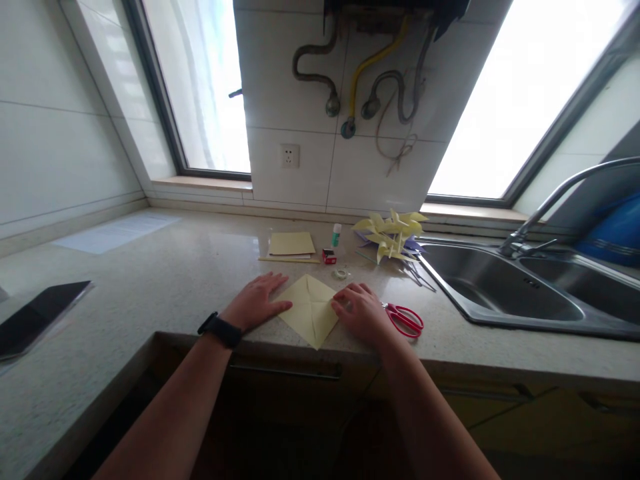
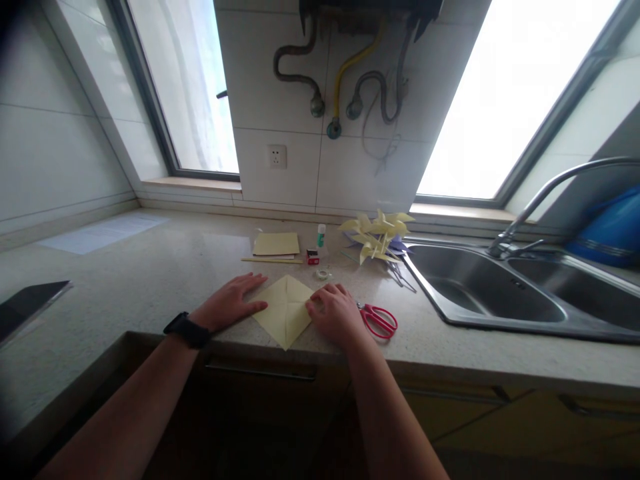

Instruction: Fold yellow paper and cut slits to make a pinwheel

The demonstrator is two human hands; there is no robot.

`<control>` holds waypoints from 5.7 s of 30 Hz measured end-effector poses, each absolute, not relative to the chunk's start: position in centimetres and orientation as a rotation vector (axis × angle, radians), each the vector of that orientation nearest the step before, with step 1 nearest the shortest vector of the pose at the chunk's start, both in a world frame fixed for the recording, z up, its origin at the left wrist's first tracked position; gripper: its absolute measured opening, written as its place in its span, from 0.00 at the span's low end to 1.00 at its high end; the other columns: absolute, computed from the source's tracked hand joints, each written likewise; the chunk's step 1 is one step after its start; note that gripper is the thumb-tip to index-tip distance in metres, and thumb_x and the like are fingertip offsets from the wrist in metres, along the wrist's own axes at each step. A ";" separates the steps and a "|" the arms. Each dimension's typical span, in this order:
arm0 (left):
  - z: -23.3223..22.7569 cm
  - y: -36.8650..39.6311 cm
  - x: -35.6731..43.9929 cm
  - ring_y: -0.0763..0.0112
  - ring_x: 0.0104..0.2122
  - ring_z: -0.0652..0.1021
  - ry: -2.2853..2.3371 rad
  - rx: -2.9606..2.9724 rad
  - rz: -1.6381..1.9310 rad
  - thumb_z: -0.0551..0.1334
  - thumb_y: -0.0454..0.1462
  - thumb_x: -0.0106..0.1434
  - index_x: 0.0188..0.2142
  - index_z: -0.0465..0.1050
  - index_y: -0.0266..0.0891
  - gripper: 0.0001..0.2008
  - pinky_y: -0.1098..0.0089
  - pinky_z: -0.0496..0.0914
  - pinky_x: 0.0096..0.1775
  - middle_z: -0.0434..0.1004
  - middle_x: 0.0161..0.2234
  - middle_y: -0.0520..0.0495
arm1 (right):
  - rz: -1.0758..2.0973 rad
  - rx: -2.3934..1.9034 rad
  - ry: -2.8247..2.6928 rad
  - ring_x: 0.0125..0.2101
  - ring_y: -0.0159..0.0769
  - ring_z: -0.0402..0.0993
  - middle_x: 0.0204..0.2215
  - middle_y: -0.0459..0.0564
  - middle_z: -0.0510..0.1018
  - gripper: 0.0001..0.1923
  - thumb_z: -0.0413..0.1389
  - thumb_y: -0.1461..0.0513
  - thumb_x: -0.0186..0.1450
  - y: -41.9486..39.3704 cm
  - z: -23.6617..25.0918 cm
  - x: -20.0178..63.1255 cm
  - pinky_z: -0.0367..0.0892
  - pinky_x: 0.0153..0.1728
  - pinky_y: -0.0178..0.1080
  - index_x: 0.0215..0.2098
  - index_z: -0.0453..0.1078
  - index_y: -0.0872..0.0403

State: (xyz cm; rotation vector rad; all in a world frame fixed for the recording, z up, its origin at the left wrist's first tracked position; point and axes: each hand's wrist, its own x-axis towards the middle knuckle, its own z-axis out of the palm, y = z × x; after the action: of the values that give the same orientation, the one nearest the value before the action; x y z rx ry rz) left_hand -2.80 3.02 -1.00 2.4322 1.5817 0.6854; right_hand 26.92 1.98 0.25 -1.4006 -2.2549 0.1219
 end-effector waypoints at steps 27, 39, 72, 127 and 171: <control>-1.1 2.8 -2.8 0.55 0.59 0.74 1.545 2.397 0.861 0.58 0.44 0.69 0.55 0.77 0.38 0.20 0.57 0.66 0.61 0.77 0.57 0.38 | 0.228 -1.218 -2.241 0.49 0.44 0.72 0.47 0.51 0.81 0.11 0.56 0.61 0.68 2.1 0.0 27.3 0.66 0.54 0.49 0.45 0.79 0.49; -1.1 3.0 -3.0 0.55 0.59 0.74 1.518 2.456 0.797 0.59 0.46 0.69 0.54 0.78 0.39 0.19 0.55 0.65 0.61 0.77 0.57 0.38 | 0.260 -1.223 -2.214 0.52 0.45 0.70 0.51 0.52 0.79 0.13 0.57 0.61 0.68 2.5 -0.3 27.5 0.64 0.56 0.48 0.49 0.78 0.50; 0.3 -2.5 -2.1 0.55 0.61 0.70 1.207 2.643 0.590 0.74 0.52 0.53 0.60 0.71 0.50 0.36 0.53 0.60 0.63 0.75 0.60 0.48 | 0.250 -1.160 -2.409 0.51 0.47 0.70 0.51 0.47 0.78 0.32 0.68 0.63 0.55 -4.4 0.5 27.8 0.58 0.57 0.52 0.57 0.71 0.43; -0.1 -2.3 -1.5 0.64 0.36 0.75 1.448 2.511 0.851 0.61 0.38 0.68 0.49 0.77 0.44 0.12 0.64 0.69 0.43 0.77 0.35 0.48 | 0.234 -1.475 -2.137 0.34 0.40 0.78 0.37 0.50 0.83 0.15 0.52 0.61 0.68 -2.5 -0.2 26.4 0.65 0.34 0.39 0.46 0.79 0.45; 0.9 -8.9 2.9 0.57 0.43 0.75 1.280 2.866 0.977 0.62 0.29 0.67 0.48 0.75 0.40 0.11 0.58 0.63 0.45 0.83 0.43 0.48 | 0.622 -0.862 -2.299 0.41 0.41 0.69 0.36 0.49 0.80 0.08 0.59 0.57 0.70 -7.7 3.1 27.7 0.64 0.45 0.45 0.43 0.77 0.50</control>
State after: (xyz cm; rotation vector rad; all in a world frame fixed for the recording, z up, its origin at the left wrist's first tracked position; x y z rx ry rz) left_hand 2.88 -8.92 0.85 2.8664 1.2799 0.9768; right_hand 27.68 -7.71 3.05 -0.8623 -2.2992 0.6218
